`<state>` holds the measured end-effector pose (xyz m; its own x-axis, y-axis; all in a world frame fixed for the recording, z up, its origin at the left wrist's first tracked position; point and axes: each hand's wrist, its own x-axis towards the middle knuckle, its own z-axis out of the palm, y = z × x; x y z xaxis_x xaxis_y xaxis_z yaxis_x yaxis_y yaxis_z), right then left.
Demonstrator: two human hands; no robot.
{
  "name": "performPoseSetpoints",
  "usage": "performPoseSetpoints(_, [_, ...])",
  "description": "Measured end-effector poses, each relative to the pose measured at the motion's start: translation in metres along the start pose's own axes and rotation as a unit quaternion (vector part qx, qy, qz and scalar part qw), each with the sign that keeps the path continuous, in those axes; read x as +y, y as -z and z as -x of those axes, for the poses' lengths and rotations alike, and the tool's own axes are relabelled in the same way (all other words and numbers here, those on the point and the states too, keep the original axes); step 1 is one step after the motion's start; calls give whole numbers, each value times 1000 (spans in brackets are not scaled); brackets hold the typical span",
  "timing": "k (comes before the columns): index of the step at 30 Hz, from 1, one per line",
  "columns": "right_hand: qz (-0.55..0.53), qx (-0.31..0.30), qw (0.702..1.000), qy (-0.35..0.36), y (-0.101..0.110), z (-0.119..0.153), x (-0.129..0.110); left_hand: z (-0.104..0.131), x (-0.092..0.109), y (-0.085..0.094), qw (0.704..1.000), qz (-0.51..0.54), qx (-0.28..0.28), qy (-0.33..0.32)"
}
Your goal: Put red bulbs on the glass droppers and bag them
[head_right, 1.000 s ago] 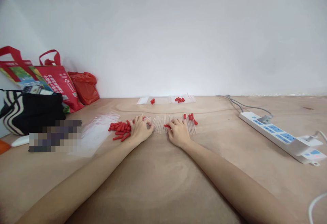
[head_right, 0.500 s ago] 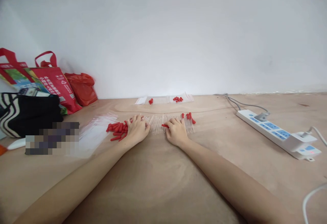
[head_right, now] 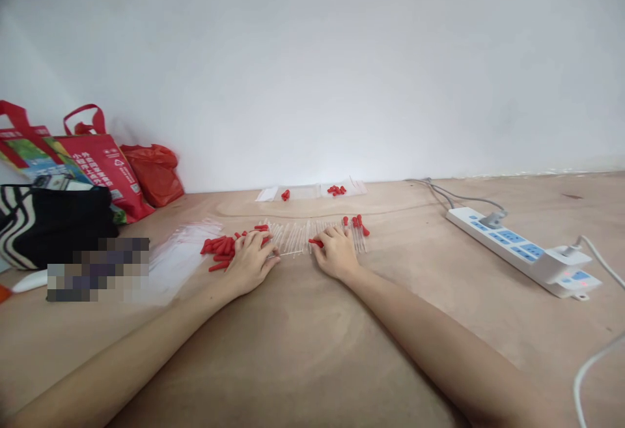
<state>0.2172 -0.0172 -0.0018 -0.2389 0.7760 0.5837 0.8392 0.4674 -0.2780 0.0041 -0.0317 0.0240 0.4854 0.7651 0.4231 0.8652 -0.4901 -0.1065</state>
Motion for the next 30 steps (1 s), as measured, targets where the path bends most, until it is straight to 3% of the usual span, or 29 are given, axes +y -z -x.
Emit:
performPoseSetpoints(8, [-8, 9, 1000, 15, 0, 1, 2, -17, 10, -5, 999, 23, -40, -8])
performPoseSetpoints(13, [-23, 15, 999, 26, -2, -1, 5, -24, 12, -9, 999, 49, 15, 4])
performPoseSetpoints(19, [-46, 17, 998, 40, -2, -1, 5, -28, 8, -17, 993, 72, 84, -42])
performPoseSetpoints(30, [-68, 3, 995, 71, -1, -1, 5, -24, 9, -16, 993, 99, 60, -30])
